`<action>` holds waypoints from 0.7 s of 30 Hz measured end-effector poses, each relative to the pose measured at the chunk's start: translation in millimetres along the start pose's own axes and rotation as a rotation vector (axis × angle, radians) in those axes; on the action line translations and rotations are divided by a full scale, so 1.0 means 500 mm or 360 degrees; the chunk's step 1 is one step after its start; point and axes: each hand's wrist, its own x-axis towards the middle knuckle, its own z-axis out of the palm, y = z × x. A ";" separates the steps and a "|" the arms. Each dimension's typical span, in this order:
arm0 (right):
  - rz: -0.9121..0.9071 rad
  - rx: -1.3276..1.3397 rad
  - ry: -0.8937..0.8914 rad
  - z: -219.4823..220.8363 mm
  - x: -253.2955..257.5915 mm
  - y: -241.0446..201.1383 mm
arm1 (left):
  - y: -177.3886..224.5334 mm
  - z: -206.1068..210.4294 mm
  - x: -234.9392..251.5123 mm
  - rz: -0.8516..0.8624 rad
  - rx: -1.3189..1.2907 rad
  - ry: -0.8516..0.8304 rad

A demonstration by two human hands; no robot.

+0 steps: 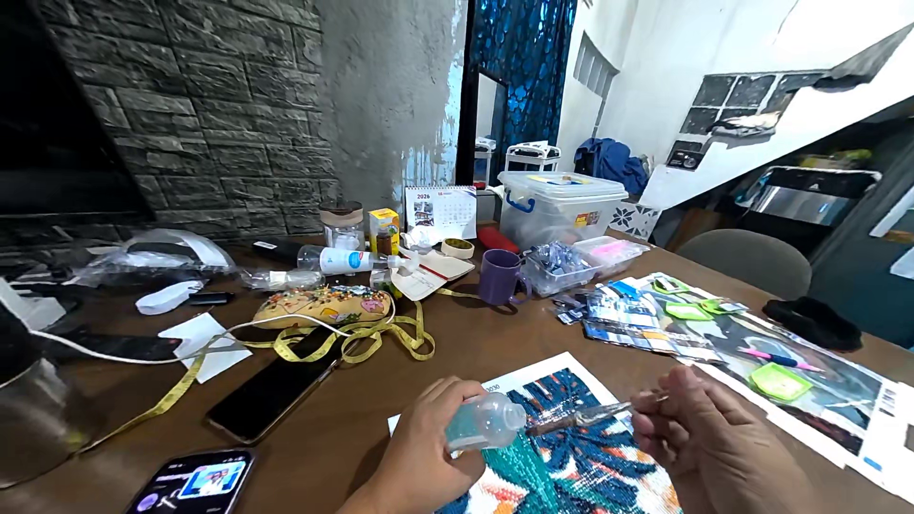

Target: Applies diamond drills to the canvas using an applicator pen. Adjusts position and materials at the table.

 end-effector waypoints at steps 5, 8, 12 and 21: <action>0.0368 0.0138 0.0076 -0.031 0.016 0.030 | -0.001 0.002 -0.001 -0.0037 0.0012 0.0012; 0.0350 0.0002 0.0037 -0.050 0.008 0.049 | 0.003 -0.002 -0.003 -0.0161 -0.0003 0.0006; 0.0181 -0.0312 -0.0172 -0.074 -0.006 0.081 | 0.010 -0.006 0.000 -0.0380 -0.0123 0.0007; 0.0018 -0.0519 -0.0285 -0.060 -0.018 0.106 | 0.021 -0.009 0.006 -0.0627 -0.0257 0.0078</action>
